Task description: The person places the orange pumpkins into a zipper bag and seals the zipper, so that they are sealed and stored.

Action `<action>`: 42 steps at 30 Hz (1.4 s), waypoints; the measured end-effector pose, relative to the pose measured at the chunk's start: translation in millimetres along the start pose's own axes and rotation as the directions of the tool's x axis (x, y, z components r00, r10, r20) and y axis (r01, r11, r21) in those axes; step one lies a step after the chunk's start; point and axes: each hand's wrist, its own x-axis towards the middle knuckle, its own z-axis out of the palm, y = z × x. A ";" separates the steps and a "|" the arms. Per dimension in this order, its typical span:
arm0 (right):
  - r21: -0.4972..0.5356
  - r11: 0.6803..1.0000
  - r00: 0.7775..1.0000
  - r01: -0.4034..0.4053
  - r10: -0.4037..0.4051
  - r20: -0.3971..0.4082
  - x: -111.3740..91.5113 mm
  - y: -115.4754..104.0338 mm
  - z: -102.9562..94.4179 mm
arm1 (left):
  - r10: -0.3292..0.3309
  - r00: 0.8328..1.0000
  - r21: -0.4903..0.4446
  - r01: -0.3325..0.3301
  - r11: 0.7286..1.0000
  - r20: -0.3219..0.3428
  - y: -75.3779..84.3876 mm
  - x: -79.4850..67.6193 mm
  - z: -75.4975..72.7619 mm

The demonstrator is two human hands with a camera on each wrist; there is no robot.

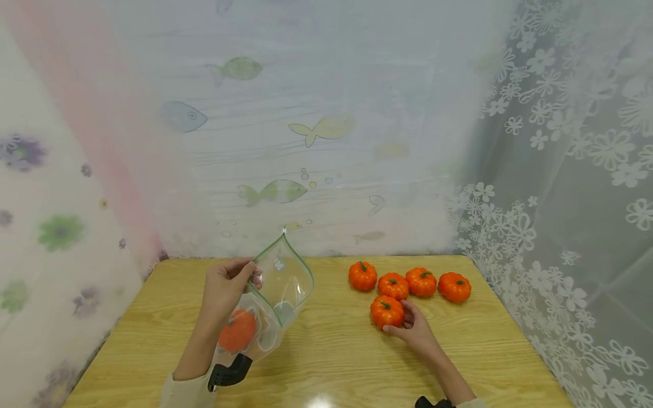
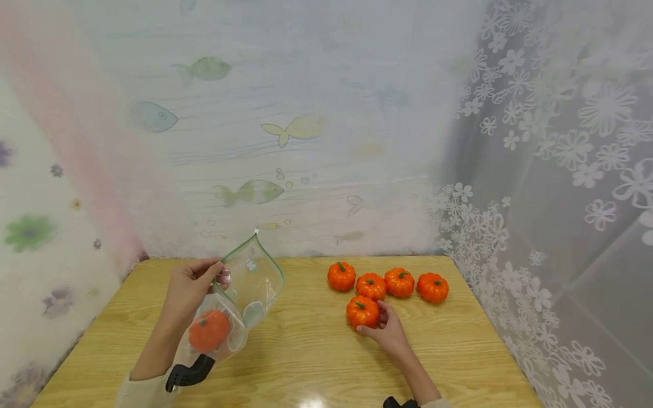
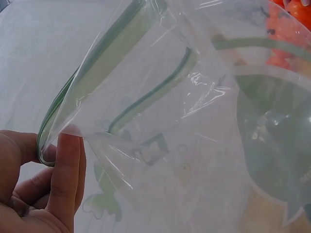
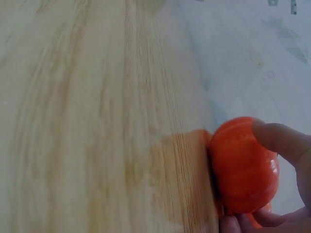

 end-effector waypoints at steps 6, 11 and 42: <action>-0.017 1.000 1.000 0.001 -0.001 0.014 1.3 1.0 -1.8 | -0.001 1.000 -0.003 0.001 1.000 0.004 -1.7 -0.4 -0.6; -0.009 1.000 1.000 -0.005 0.006 0.017 1.1 0.9 -2.8 | 0.010 1.000 -0.027 -0.009 1.000 0.006 -2.3 -0.7 -0.8; 0.150 0.987 0.998 0.062 -0.060 -0.017 -22.7 -18.7 6.7 | 0.015 1.000 -0.040 -0.015 0.999 -0.009 -1.5 -5.9 -3.5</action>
